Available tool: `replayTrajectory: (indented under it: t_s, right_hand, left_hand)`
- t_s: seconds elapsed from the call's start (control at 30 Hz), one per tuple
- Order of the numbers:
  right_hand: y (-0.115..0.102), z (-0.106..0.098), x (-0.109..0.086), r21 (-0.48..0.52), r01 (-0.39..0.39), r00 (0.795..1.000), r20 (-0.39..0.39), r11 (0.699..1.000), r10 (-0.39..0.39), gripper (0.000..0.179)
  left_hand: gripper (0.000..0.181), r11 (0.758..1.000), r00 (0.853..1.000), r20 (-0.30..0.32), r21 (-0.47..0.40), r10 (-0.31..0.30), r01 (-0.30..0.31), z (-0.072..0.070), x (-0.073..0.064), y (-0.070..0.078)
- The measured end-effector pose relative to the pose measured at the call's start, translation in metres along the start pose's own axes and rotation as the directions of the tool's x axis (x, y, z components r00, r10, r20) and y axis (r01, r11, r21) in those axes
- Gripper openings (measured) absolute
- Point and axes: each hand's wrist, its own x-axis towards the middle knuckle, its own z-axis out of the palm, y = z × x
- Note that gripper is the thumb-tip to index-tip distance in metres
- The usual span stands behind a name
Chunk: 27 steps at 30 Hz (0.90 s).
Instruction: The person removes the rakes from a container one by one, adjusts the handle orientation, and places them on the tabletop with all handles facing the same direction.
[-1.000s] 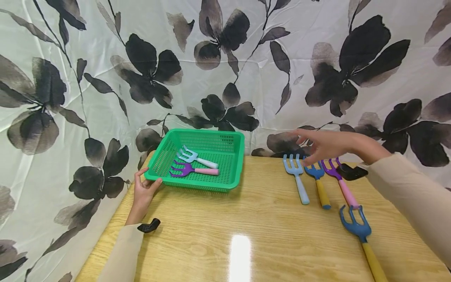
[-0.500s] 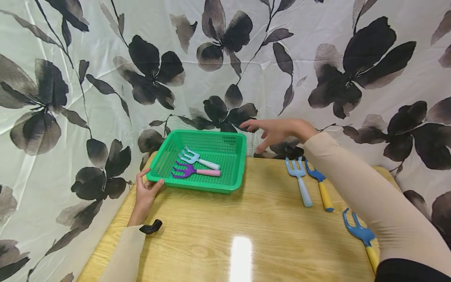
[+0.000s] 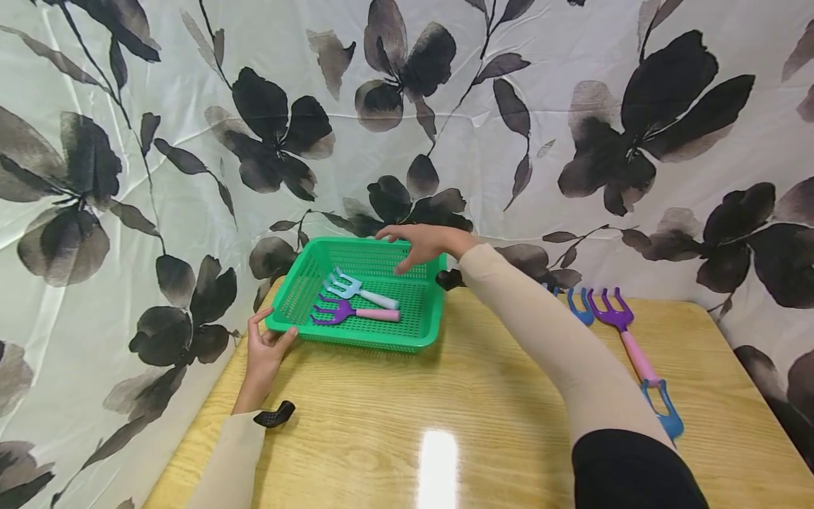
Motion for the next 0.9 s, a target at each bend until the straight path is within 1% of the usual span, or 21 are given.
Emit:
replayTrajectory:
  t_s: [0.07, 0.17, 0.27, 0.33, 0.43, 0.53, 0.7, 0.8, 0.83, 0.9]
  right_hand:
    - [0.004, 0.009, 0.016, -0.004, 0.01, 1.0, -0.012, 1.0, -0.01, 0.08]
    - [0.009, 0.022, 0.036, -0.024, 0.007, 1.0, -0.03, 1.0, -0.008, 0.078]
    - [0.014, 0.032, 0.052, -0.04, -0.004, 0.999, -0.053, 0.999, 0.002, 0.076]
    - [0.015, 0.037, 0.06, -0.03, -0.018, 0.998, -0.065, 0.999, 0.016, 0.075]
    - [0.017, 0.044, 0.072, 0.04, -0.052, 0.997, -0.047, 0.998, 0.054, 0.076]
    - [0.017, 0.05, 0.082, 0.105, -0.107, 0.994, -0.002, 0.989, 0.107, 0.077]
    - [0.017, 0.067, 0.097, 0.082, -0.2, 0.98, 0.039, 0.976, 0.197, 0.074]
    - [0.018, 0.076, 0.105, 0.07, -0.246, 0.969, 0.043, 0.967, 0.244, 0.073]
    - [0.019, 0.08, 0.107, 0.069, -0.26, 0.965, 0.042, 0.963, 0.257, 0.072]
    - [0.022, 0.086, 0.112, 0.057, -0.273, 0.962, 0.03, 0.96, 0.271, 0.073]
  left_hand:
    - [0.074, 1.0, 1.0, -0.011, -0.002, -0.005, 0.005, -0.001, 0.0, -0.001]
    - [0.074, 1.0, 1.0, -0.01, -0.002, -0.009, 0.009, -0.002, -0.001, -0.001]
    - [0.075, 1.0, 1.0, 0.001, -0.005, -0.007, 0.007, -0.003, 0.0, -0.002]
    - [0.075, 1.0, 1.0, 0.006, -0.006, -0.003, 0.003, -0.003, 0.001, -0.003]
    - [0.073, 1.0, 1.0, 0.002, -0.008, 0.002, -0.002, -0.002, 0.001, -0.002]
    - [0.073, 1.0, 1.0, -0.007, -0.005, 0.001, -0.001, 0.0, 0.001, -0.001]
    - [0.074, 1.0, 1.0, -0.007, -0.005, -0.002, 0.002, 0.0, 0.001, 0.0]
    - [0.074, 1.0, 1.0, -0.005, -0.019, -0.008, 0.008, 0.0, 0.002, 0.001]
    - [0.075, 1.0, 1.0, -0.003, -0.025, -0.016, 0.016, 0.001, 0.001, 0.004]
    - [0.075, 0.999, 1.0, 0.0, -0.025, -0.02, 0.02, 0.0, 0.001, 0.005]
